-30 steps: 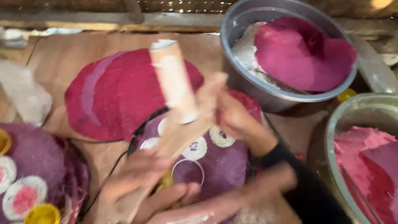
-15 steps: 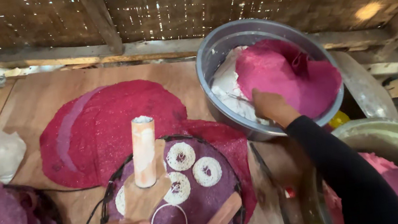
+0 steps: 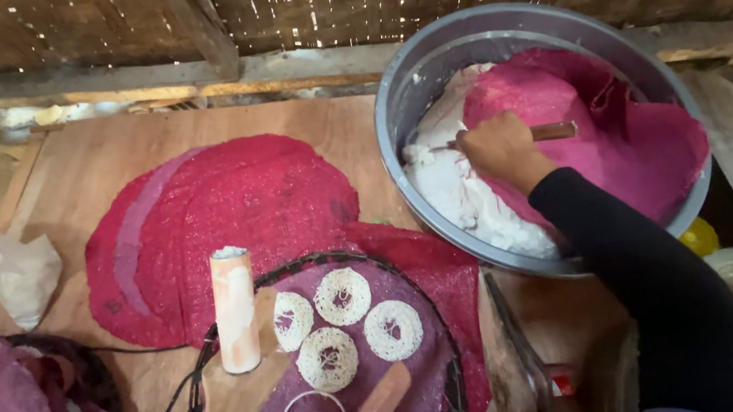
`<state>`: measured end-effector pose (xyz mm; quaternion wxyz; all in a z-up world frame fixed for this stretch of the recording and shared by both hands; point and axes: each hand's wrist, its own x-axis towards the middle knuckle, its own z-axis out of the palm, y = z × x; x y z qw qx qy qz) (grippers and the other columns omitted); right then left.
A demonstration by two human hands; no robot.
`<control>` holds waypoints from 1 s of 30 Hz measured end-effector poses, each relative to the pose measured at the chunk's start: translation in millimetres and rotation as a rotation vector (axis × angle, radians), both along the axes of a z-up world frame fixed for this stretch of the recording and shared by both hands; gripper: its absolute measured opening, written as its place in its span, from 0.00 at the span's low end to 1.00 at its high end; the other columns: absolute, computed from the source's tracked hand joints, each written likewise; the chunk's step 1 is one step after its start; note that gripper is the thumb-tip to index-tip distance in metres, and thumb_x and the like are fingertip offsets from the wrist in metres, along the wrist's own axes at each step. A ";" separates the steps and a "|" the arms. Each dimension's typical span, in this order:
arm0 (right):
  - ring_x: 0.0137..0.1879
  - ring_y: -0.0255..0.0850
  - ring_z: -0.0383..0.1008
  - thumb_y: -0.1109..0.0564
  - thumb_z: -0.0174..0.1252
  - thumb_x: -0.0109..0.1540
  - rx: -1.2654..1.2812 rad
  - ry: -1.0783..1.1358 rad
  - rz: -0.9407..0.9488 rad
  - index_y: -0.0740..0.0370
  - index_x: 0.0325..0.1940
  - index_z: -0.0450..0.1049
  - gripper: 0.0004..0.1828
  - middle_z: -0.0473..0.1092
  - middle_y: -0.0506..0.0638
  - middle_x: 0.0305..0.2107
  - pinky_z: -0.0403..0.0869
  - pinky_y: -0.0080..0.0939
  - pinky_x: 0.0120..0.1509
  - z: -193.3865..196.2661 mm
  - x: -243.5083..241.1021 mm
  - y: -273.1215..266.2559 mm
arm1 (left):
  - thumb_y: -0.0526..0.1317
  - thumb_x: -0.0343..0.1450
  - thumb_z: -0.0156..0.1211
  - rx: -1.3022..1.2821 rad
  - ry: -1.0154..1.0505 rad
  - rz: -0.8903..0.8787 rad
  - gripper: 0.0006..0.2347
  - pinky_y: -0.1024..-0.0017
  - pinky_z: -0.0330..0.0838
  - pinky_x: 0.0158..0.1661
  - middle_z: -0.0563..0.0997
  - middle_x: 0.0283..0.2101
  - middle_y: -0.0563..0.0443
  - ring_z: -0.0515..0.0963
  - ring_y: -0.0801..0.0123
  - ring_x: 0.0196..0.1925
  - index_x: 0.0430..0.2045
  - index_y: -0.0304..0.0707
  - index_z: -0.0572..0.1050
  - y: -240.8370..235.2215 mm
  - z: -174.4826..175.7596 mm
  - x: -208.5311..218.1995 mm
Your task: The person uses wooden tools and stamps to shape and pattern colorful dough-like food items on round trays while sitting in a rustic processing area.
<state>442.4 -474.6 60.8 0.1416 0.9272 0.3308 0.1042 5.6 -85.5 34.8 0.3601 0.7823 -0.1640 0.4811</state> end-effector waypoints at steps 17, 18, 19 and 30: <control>0.36 0.52 0.80 0.35 0.48 0.64 0.200 0.213 -0.397 0.37 0.50 0.79 0.18 0.78 0.50 0.31 0.76 0.56 0.39 127.8 -217.6 -35.1 | 0.32 0.54 0.79 0.011 -0.045 0.029 0.18 0.63 0.72 0.41 0.76 0.35 0.44 0.80 0.58 0.39 0.34 0.38 0.75 -42.4 119.5 -5.0; 0.37 0.53 0.80 0.35 0.49 0.64 0.207 0.166 -0.426 0.37 0.52 0.79 0.19 0.78 0.51 0.32 0.76 0.56 0.40 143.5 -233.8 -35.8 | 0.34 0.54 0.78 0.086 -0.038 0.037 0.18 0.63 0.71 0.40 0.75 0.34 0.40 0.79 0.56 0.38 0.34 0.37 0.77 -35.9 130.3 -9.1; 0.38 0.55 0.80 0.35 0.50 0.64 0.215 0.119 -0.455 0.38 0.53 0.78 0.20 0.78 0.52 0.33 0.76 0.56 0.40 158.9 -251.9 -35.4 | 0.35 0.54 0.77 0.160 -0.031 0.044 0.17 0.63 0.71 0.38 0.75 0.33 0.36 0.78 0.55 0.36 0.34 0.37 0.78 -30.4 140.4 -11.8; 0.30 0.46 0.78 0.43 0.61 0.60 0.372 0.192 -0.210 0.38 0.53 0.82 0.18 0.79 0.45 0.27 0.75 0.46 0.34 235.6 -441.5 46.5 | 0.41 0.63 0.70 0.122 0.117 0.058 0.11 0.57 0.69 0.37 0.77 0.33 0.48 0.78 0.51 0.35 0.35 0.44 0.77 -6.7 163.1 -13.9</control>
